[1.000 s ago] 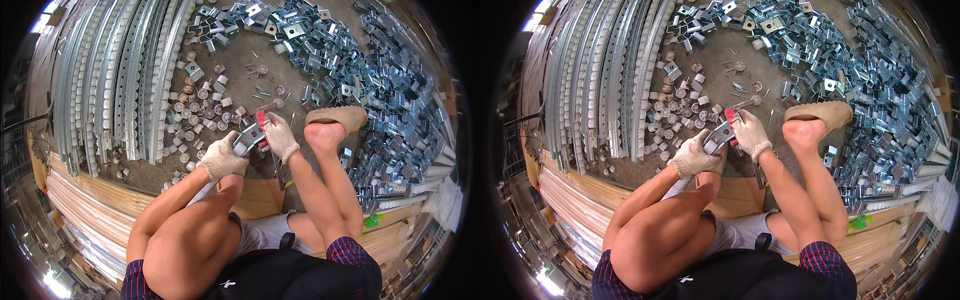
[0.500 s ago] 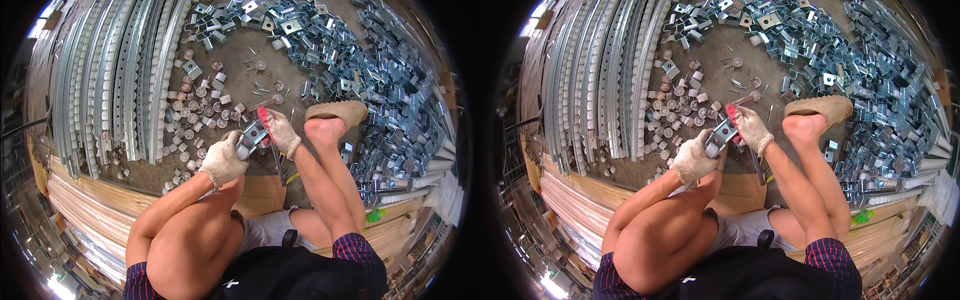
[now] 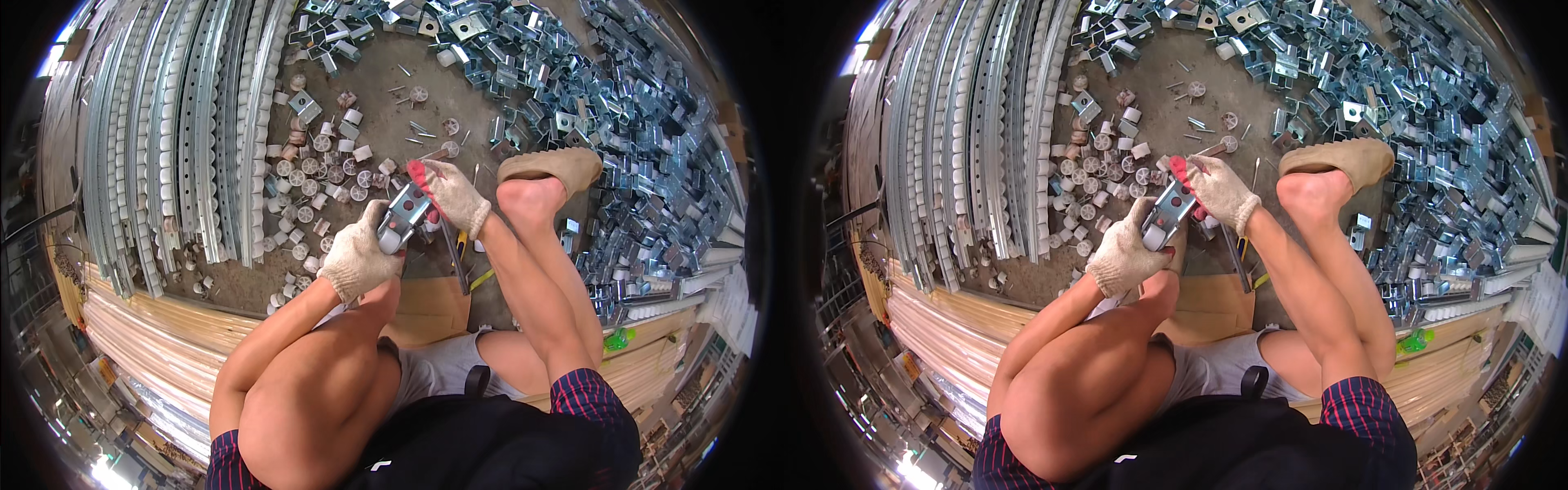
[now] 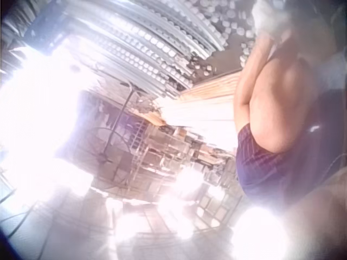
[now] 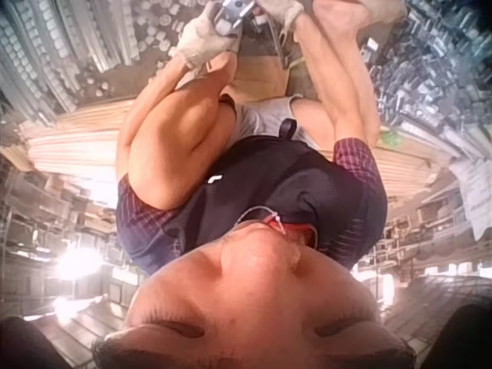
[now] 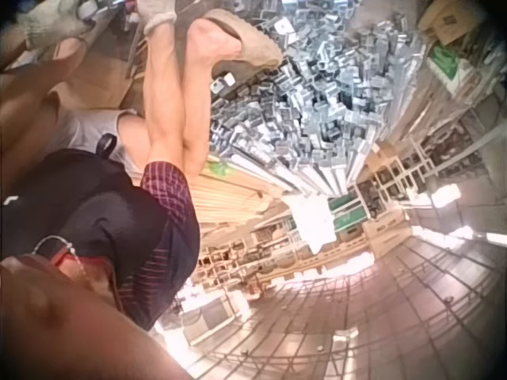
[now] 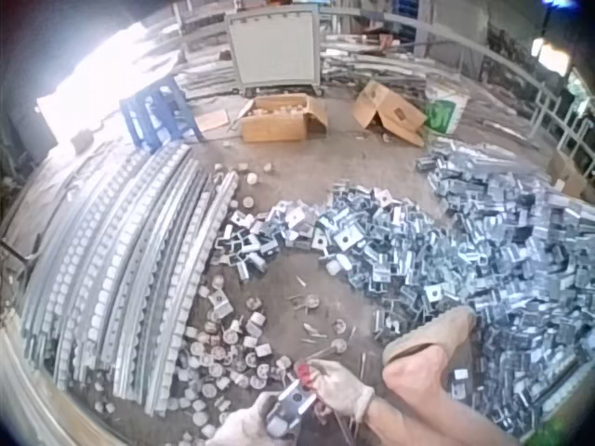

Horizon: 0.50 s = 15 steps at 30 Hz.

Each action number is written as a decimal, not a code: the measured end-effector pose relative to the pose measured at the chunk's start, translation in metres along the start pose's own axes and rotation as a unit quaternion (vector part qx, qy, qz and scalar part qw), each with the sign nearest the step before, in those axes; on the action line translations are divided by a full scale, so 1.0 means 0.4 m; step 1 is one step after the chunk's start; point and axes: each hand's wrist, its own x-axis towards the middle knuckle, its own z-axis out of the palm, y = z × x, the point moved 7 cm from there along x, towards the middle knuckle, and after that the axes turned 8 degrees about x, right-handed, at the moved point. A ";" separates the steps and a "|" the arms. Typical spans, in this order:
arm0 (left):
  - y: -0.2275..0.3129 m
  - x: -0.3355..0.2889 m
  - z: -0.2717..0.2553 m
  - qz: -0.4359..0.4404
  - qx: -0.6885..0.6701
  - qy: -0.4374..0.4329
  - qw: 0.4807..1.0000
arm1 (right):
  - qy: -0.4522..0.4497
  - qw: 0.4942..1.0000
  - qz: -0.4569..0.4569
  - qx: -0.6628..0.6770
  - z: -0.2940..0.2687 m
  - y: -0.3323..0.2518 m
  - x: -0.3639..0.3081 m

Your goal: The person assembles metal brackets by hand, placing a white plastic component into a metal bracket and using a small tool to secure it. The person then places the assembled piece onto a long metal channel.

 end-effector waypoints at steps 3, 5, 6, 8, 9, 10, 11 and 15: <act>0.005 0.000 -0.001 0.009 0.001 -0.002 1.000 | -0.009 1.000 0.015 -0.022 0.002 -0.012 -0.008; 0.007 -0.005 0.004 0.021 -0.003 0.010 1.000 | -0.005 0.999 -0.025 -0.038 0.013 -0.031 -0.023; 0.007 -0.007 0.011 0.022 -0.005 0.018 1.000 | 0.003 0.996 -0.072 -0.050 0.026 -0.045 -0.036; 0.012 -0.004 0.009 0.022 0.000 0.030 0.999 | 0.023 0.992 -0.089 -0.090 0.041 -0.075 -0.050; 0.014 -0.007 0.007 0.018 0.005 0.033 0.999 | 0.033 0.991 -0.056 -0.116 0.042 -0.089 -0.060; 0.020 -0.009 0.005 0.016 0.012 0.035 0.999 | 0.045 0.989 -0.023 -0.142 0.042 -0.104 -0.070; 0.027 -0.012 0.003 -0.002 0.028 0.026 0.999 | 0.036 0.986 -0.016 -0.159 0.046 -0.115 -0.071; 0.032 -0.007 0.008 0.024 0.019 0.047 0.998 | 0.043 0.976 -0.042 -0.208 0.046 -0.136 -0.075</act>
